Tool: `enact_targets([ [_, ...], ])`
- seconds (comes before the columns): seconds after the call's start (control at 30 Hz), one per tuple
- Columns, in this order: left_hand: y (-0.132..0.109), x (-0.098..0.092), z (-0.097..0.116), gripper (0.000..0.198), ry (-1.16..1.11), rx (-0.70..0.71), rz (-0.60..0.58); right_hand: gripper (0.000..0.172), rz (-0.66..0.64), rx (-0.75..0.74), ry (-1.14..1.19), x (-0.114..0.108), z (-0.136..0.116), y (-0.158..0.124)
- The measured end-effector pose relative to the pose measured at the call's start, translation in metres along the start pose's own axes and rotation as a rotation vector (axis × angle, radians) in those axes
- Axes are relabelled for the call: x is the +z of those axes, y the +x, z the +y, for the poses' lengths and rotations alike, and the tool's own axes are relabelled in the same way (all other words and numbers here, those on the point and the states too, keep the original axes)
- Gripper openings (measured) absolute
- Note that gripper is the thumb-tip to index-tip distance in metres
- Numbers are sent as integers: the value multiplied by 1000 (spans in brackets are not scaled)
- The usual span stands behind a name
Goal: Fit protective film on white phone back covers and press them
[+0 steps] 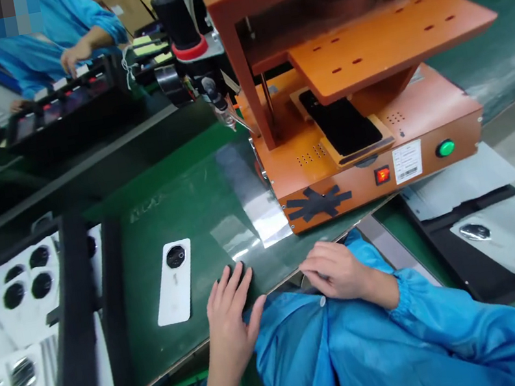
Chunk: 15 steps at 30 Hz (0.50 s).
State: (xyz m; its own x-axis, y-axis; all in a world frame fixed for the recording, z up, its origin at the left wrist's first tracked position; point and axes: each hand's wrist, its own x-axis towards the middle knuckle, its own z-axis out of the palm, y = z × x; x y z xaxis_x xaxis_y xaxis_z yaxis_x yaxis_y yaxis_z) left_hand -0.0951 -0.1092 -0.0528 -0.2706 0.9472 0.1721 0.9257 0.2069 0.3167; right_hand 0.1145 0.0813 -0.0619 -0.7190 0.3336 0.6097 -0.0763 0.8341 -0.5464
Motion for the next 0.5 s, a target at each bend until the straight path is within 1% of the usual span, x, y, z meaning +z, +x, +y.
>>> enact_targets([
  [0.1,-11,-15,-8,50,-117,-33,24,22,38,35,50,0,0,2],
  [0.17,-8,-26,-12,43,-213,-108,79,23,52,55,81,1,1,5],
  [0.2,-3,-31,-15,39,-245,-153,120,23,58,66,93,2,1,6],
  [0.27,16,-38,-23,31,-244,-220,223,23,63,81,99,4,3,8],
  [0.37,63,-38,-42,26,-106,-279,342,21,57,77,87,6,5,8],
  [0.43,96,-31,-57,25,-48,-377,347,21,44,87,78,7,7,7],
  [0.5,121,-21,-71,23,-65,-440,332,20,37,102,68,7,8,4],
])
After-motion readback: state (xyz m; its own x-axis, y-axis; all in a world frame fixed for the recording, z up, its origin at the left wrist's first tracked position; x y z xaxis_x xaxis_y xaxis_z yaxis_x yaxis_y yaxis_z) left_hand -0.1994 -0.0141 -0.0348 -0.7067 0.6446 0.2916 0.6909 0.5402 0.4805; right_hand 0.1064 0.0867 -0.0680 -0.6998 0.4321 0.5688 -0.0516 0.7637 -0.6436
